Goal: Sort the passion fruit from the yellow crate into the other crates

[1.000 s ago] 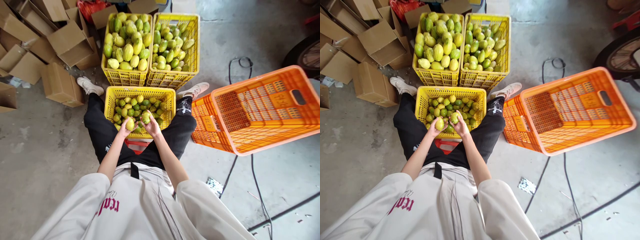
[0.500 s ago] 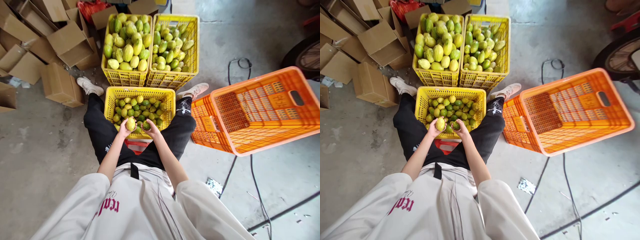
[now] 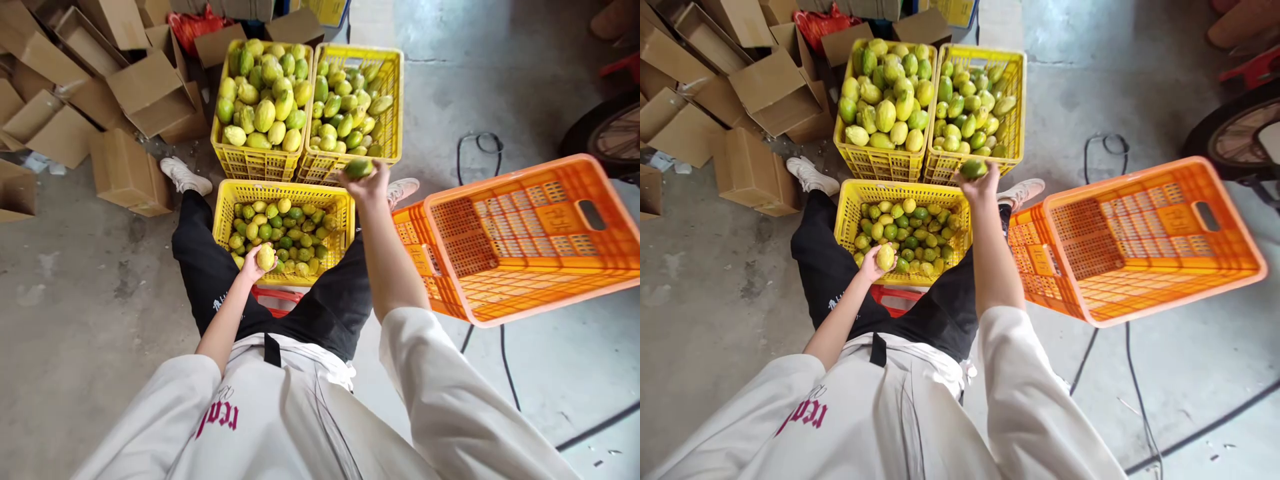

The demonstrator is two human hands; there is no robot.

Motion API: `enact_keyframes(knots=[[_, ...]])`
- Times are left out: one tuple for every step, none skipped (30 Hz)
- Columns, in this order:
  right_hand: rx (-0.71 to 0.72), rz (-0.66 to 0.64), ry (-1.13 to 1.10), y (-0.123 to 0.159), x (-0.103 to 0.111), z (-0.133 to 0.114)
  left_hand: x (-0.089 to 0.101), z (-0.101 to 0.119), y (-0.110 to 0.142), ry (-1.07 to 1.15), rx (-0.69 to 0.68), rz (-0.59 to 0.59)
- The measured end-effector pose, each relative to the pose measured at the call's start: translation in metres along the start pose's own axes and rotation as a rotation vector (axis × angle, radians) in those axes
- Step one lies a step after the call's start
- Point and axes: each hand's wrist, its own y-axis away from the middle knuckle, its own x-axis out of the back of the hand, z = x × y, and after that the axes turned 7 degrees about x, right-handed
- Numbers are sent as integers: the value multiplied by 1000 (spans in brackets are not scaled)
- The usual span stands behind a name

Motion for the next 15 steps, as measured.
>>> enact_keyframes(knots=[[105,-55,19,-10,-3,-16,0,0,0,-2,2,5],[190,-103,55,-15,-2,-26,-1,0,-1,-3,4,10],[258,-140,118,-17,2,-30,-1,1,-1,-4,7,13],[307,-170,209,-15,10,-28,-2,1,-1,-3,9,14],[332,-191,322,-10,20,-20,-2,1,-2,-1,10,13],[334,-204,443,-2,31,-6,-2,1,-2,2,12,11],[311,-209,574,7,44,11,-1,0,-3,4,15,9],[259,-202,724,18,58,30,-1,0,-3,4,19,9],[193,-203,902,30,71,50,0,0,-4,1,25,8],[105,-235,1110,42,84,70,1,0,-4,-3,30,7],[51,-259,1191,53,96,88,2,-1,-5,-8,35,7],[9,-295,1277,63,106,104,2,-1,-5,-10,37,8],[-33,-340,1372,73,115,118,2,-1,-5,-10,37,9],[-72,-388,1428,80,122,130,1,-1,-5,-7,36,12],[-110,-444,1481,87,127,141,1,-1,-5,-1,35,19]])
